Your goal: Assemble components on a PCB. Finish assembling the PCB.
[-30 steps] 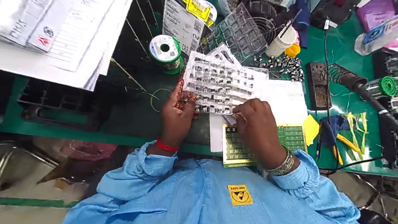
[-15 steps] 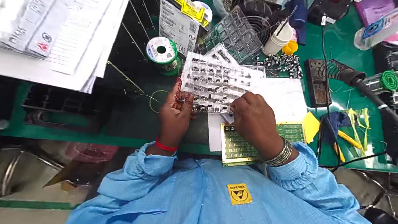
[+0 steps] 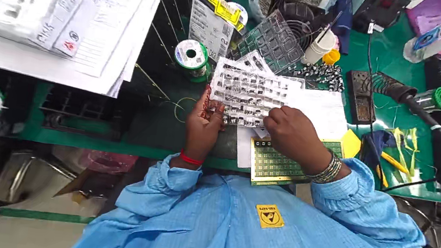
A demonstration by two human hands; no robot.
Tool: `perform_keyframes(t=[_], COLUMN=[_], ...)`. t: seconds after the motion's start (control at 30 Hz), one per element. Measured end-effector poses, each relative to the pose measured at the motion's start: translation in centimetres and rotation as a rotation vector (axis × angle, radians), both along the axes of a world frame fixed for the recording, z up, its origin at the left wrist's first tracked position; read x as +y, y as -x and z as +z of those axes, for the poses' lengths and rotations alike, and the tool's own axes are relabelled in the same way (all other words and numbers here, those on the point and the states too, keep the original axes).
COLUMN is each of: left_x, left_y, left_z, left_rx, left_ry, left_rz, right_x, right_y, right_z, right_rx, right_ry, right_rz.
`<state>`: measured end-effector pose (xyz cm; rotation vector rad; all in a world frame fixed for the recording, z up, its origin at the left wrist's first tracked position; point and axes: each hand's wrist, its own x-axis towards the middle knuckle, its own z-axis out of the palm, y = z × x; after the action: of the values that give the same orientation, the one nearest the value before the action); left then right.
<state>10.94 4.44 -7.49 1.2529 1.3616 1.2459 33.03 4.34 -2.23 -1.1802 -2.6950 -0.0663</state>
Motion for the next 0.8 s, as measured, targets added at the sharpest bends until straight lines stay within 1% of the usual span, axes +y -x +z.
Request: perform_keyframes(t=[0.07, 0.13, 0.23, 0.33, 0.4, 0.47, 0.57, 0.63, 0.67, 0.73, 0.8], left_x=[0.0, 0.1, 0.0, 0.0, 0.0, 0.0, 0.0, -0.1, -0.1, -0.1, -0.1], left_y=[0.0, 0.0, 0.0, 0.0, 0.0, 0.1, 0.0, -0.1, -0.1, 0.0, 0.0], left_z=[0.0, -0.1, 0.0, -0.1, 0.0, 0.0, 0.1, 0.1, 0.1, -0.1, 0.0], left_rx=[0.004, 0.011, -0.001, -0.024, -0.022, -0.013, -0.009, -0.008, -0.008, 0.002, 0.004], left_ry=[-0.007, -0.019, -0.014, -0.011, -0.009, -0.011, -0.011, 0.001, -0.004, -0.008, -0.006], left_rz=[-0.007, -0.005, -0.009, -0.002, -0.006, -0.007, -0.003, 0.005, 0.007, 0.001, 0.001], right_x=[0.5, 0.8, 0.6, -0.5, -1.5, -2.2, -2.8, -2.9, -2.9, -2.8, -2.7], right_y=[-0.3, -0.5, -1.2, -3.2, -5.2, -7.1, -8.8, -9.2, -9.3, -9.1, -8.1], right_z=[0.3, 0.1, 0.0, 1.2, 1.4, 0.5, -1.4, -2.3, -2.6, -2.3, -1.1], right_rx=[-0.011, 0.025, 0.186, 0.325, 0.323, 0.273, 0.175, 0.121, 0.105, 0.102, 0.159], right_ry=[0.048, 0.058, 0.067, 0.046, 0.033, 0.054, 0.167, 0.257, 0.268, 0.21, 0.099], right_rz=[0.017, 0.025, -0.006, -0.164, -0.314, -0.44, -0.561, -0.6, -0.601, -0.583, -0.543])
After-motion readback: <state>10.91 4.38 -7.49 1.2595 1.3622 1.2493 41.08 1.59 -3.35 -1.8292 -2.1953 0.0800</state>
